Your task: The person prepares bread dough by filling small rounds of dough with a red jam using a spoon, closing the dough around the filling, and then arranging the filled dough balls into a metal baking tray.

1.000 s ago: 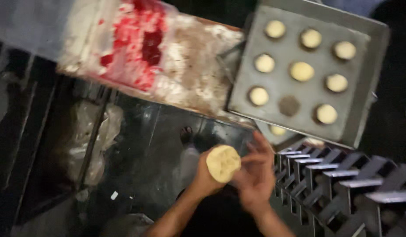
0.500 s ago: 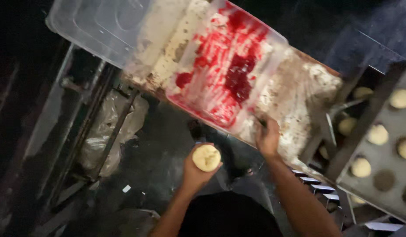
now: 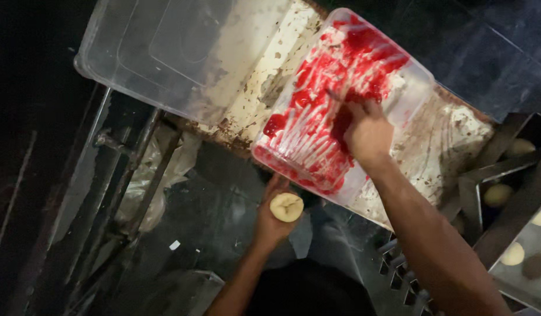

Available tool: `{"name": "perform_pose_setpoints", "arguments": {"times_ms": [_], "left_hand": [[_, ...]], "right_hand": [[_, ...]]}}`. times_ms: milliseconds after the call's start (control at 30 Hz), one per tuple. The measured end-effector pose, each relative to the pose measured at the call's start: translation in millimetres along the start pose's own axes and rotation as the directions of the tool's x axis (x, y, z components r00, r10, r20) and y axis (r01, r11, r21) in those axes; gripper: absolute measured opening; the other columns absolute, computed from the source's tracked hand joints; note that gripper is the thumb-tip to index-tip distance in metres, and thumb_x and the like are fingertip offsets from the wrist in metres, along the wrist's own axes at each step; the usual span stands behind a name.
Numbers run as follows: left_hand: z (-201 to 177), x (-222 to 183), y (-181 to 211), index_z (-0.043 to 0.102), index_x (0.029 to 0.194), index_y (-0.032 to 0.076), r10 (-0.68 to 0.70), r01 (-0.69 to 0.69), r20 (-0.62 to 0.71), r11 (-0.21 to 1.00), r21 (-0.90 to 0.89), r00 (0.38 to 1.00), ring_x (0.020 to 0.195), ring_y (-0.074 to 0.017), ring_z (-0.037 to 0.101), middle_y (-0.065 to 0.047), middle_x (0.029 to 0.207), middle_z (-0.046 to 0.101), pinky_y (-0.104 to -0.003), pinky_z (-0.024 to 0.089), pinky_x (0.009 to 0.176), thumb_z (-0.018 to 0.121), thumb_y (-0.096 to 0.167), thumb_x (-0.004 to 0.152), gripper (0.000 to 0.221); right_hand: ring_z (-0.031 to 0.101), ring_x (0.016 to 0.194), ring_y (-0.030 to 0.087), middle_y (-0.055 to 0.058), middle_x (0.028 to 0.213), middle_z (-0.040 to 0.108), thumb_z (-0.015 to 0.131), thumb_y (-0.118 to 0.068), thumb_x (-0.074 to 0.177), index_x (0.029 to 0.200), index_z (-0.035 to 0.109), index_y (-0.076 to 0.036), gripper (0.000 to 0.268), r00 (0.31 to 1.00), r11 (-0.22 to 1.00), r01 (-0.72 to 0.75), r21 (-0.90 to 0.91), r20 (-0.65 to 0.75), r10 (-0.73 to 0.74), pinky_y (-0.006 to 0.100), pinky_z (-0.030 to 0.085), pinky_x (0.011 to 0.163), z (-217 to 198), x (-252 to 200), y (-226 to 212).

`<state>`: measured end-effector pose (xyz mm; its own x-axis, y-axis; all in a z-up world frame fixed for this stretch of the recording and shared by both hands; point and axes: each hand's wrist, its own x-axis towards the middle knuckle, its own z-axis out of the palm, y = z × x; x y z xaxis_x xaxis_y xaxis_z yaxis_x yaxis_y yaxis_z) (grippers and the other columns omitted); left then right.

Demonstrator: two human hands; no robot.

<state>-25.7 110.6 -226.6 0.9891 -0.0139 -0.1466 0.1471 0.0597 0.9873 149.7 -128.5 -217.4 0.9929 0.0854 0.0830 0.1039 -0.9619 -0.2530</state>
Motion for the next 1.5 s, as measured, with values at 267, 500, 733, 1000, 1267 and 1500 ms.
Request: {"name": "perform_pose_setpoints", "arguments": {"times_ms": [267, 500, 733, 1000, 1267, 1500], "left_hand": [[-8, 2, 9, 0.068, 0.108, 0.003, -0.168, 0.166, -0.032, 0.985, -0.053, 0.985, 0.129, -0.0235, 0.062, -0.017, 0.152, 0.056, -0.033, 0.052, 0.099, 0.084, -0.001, 0.071, 0.040], [-10, 11, 44, 0.067, 0.104, 0.004, 0.119, -0.076, -0.161, 0.965, 0.250, 0.980, 0.105, -0.0292, 0.067, -0.013, 0.111, 0.066, -0.036, 0.053, 0.093, 0.082, -0.005, 0.068, 0.039], [-10, 45, 118, 0.067, 0.113, 0.003, 0.141, -0.109, -0.134, 0.968, 0.226, 0.981, 0.104, -0.0243, 0.070, -0.011, 0.112, 0.069, -0.033, 0.057, 0.093, 0.081, -0.005, 0.073, 0.043], [24, 67, 205, 0.067, 0.116, 0.003, 0.020, 0.008, 0.161, 0.986, -0.168, 0.987, 0.107, -0.0171, 0.069, -0.008, 0.115, 0.070, -0.031, 0.056, 0.097, 0.084, -0.003, 0.076, 0.043], [28, 69, 208, 0.069, 0.111, 0.003, 0.000, 0.017, 0.155, 0.994, -0.110, 0.988, 0.102, -0.0187, 0.072, -0.008, 0.111, 0.072, -0.031, 0.058, 0.092, 0.086, -0.002, 0.078, 0.037], [30, 57, 188, 0.071, 0.112, 0.006, 0.168, -0.192, 0.227, 0.977, 0.091, 0.959, 0.104, -0.0208, 0.075, -0.008, 0.112, 0.075, -0.031, 0.060, 0.094, 0.081, -0.003, 0.085, 0.031]], "right_hand": [[0.064, 0.099, 0.037, 0.016, 0.105, 0.064, 0.063, -0.007, 0.088, 0.117, 0.072, -0.010, 0.030, 0.995, 0.996, 0.005, 0.084, 0.101, -0.013, 0.048, 0.053, 0.079, 18, -23, -11], [0.071, 0.094, 0.034, 0.016, 0.107, 0.070, 0.066, -0.001, 0.090, 0.105, 0.070, -0.002, 0.016, 0.986, 0.866, -0.047, 0.499, 0.163, -0.041, 0.040, 0.057, 0.084, 25, -33, -44], [0.069, 0.092, 0.018, 0.012, 0.104, 0.074, 0.068, -0.001, 0.094, 0.110, 0.071, 0.001, 0.016, 0.936, 0.495, -0.303, 0.815, 0.352, -0.007, 0.030, 0.056, 0.081, -100, -46, -66], [0.069, 0.091, 0.023, 0.014, 0.099, 0.069, 0.071, 0.010, 0.086, 0.104, 0.069, 0.000, 0.020, 0.971, 0.741, 0.233, 0.629, -0.194, -0.140, 0.032, 0.055, 0.080, -207, -75, -86], [0.065, 0.092, 0.029, 0.015, 0.100, 0.065, 0.073, 0.017, 0.085, 0.103, 0.065, 0.001, 0.025, 0.937, 0.911, 0.190, 0.367, -0.345, -0.056, 0.037, 0.053, 0.080, -179, -120, -66], [0.065, 0.086, 0.034, 0.018, 0.096, 0.065, 0.064, 0.015, 0.080, 0.103, 0.066, 0.004, 0.026, 0.896, 0.844, 0.410, 0.346, -0.324, -0.303, 0.042, 0.052, 0.074, -115, -146, -20]]}}
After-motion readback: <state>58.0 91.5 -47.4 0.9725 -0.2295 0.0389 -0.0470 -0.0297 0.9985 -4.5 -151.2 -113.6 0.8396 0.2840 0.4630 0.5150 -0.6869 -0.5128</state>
